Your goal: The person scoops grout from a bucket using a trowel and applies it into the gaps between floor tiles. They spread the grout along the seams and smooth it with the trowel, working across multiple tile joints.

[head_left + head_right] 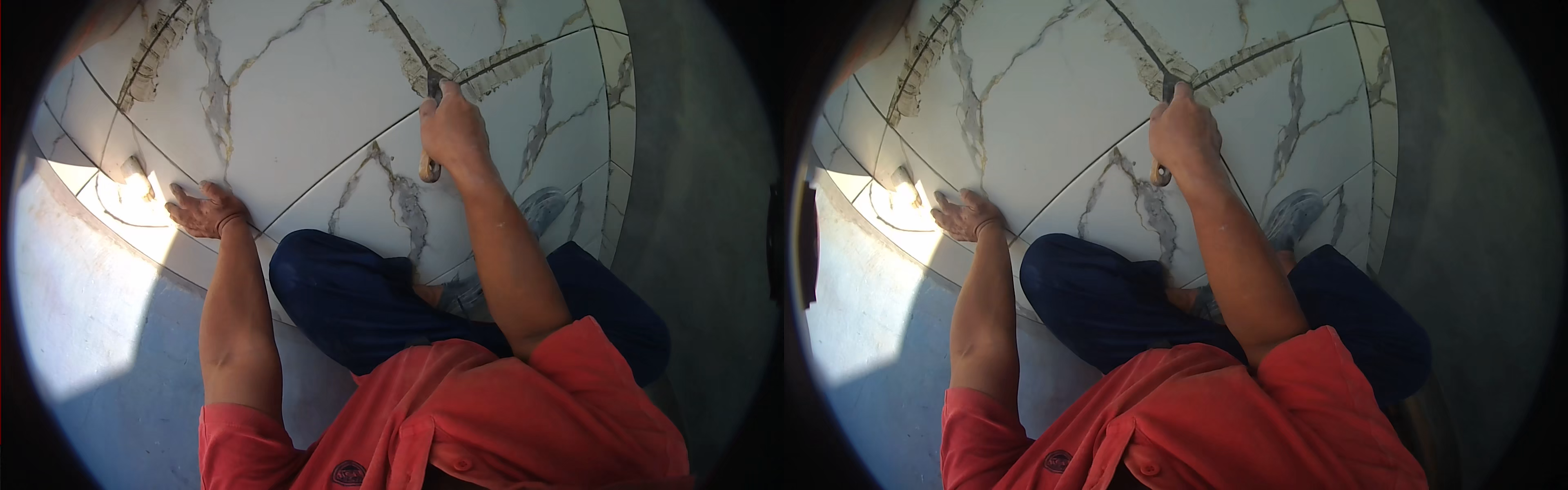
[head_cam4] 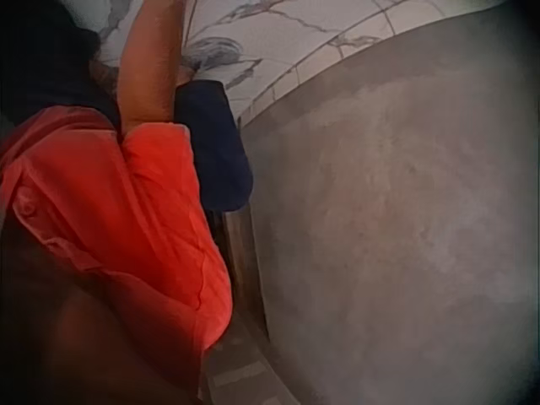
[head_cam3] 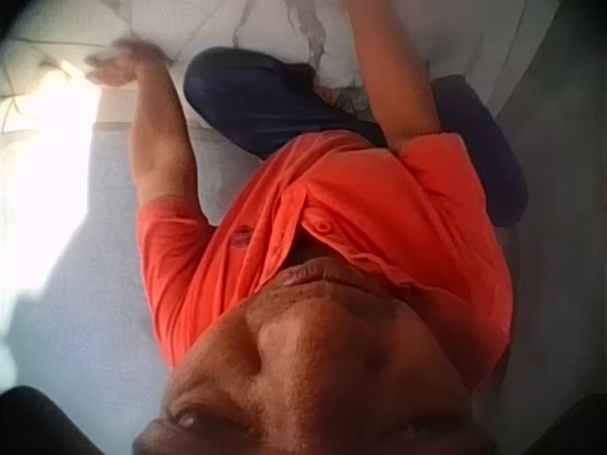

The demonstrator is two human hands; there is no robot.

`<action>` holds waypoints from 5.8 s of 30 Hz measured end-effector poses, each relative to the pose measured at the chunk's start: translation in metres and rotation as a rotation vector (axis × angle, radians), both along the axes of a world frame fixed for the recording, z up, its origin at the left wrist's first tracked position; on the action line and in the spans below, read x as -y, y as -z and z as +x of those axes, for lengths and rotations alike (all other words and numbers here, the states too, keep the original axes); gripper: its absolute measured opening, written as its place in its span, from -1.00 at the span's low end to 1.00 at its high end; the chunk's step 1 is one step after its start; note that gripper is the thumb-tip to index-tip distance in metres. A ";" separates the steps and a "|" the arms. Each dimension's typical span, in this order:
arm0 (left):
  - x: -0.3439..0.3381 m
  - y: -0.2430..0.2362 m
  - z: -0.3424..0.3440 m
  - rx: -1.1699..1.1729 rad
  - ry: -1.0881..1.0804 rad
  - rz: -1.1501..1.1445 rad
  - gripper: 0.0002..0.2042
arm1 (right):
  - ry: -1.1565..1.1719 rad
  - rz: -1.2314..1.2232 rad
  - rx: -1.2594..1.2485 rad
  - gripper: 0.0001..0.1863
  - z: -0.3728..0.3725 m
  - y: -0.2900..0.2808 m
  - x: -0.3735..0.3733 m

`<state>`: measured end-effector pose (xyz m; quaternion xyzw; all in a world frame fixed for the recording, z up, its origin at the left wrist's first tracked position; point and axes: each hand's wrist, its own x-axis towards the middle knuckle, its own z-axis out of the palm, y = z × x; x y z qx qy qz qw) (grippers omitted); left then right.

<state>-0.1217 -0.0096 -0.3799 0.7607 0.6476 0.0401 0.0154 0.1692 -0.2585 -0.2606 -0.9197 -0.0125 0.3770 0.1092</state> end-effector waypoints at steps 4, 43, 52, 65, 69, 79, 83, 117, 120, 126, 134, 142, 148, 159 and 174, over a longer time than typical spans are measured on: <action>-0.008 0.003 -0.021 -0.045 0.022 0.086 -0.25 | -0.161 -0.072 -0.132 -0.46 -0.030 -0.007 -0.008; -0.017 0.016 -0.035 -0.012 0.059 0.069 -0.25 | -0.485 0.010 0.419 -0.50 0.174 0.041 0.208; -0.020 0.018 -0.037 -0.017 0.075 0.066 -0.24 | -0.535 0.014 0.490 -0.47 0.174 0.071 0.215; -0.016 0.014 -0.031 -0.018 0.059 0.030 -0.26 | -0.538 0.087 0.541 -0.44 0.166 0.058 0.224; -0.018 0.016 -0.032 -0.018 0.035 0.040 -0.27 | -0.544 0.014 0.592 -0.46 0.176 0.076 0.216; -0.016 0.013 -0.032 -0.010 0.028 0.039 -0.27 | -0.575 -0.074 0.515 -0.45 0.176 0.075 0.225; -0.021 0.018 -0.038 -0.008 0.030 0.037 -0.27 | -0.586 -0.120 0.429 -0.46 0.169 0.068 0.233; -0.018 0.020 -0.038 -0.023 0.040 0.058 -0.28 | -0.597 -0.170 0.221 -0.56 0.192 0.016 0.182; -0.017 0.019 -0.035 0.005 0.068 0.039 -0.28 | -0.601 -0.103 0.227 -0.56 0.194 0.015 0.215; -0.019 0.020 -0.035 -0.021 0.021 0.044 -0.28 | -0.528 -0.047 0.367 -0.56 0.223 0.029 0.202; -0.018 0.016 -0.038 -0.038 0.051 0.040 -0.27 | -0.486 0.030 0.361 -0.57 0.221 0.030 0.226; -0.017 0.018 -0.033 -0.018 0.062 0.036 -0.28 | -0.484 0.079 0.427 -0.56 0.210 0.055 0.246; -0.021 0.019 -0.038 -0.045 0.049 0.042 -0.29 | -0.447 0.011 0.427 -0.54 0.221 0.051 0.218; -0.023 0.021 -0.042 -0.041 0.055 0.067 -0.28 | -0.293 -0.050 0.328 -0.57 0.219 0.045 0.212; -0.022 0.017 -0.041 -0.047 0.046 0.075 -0.30 | -0.323 -0.053 0.206 -0.56 0.183 0.024 0.234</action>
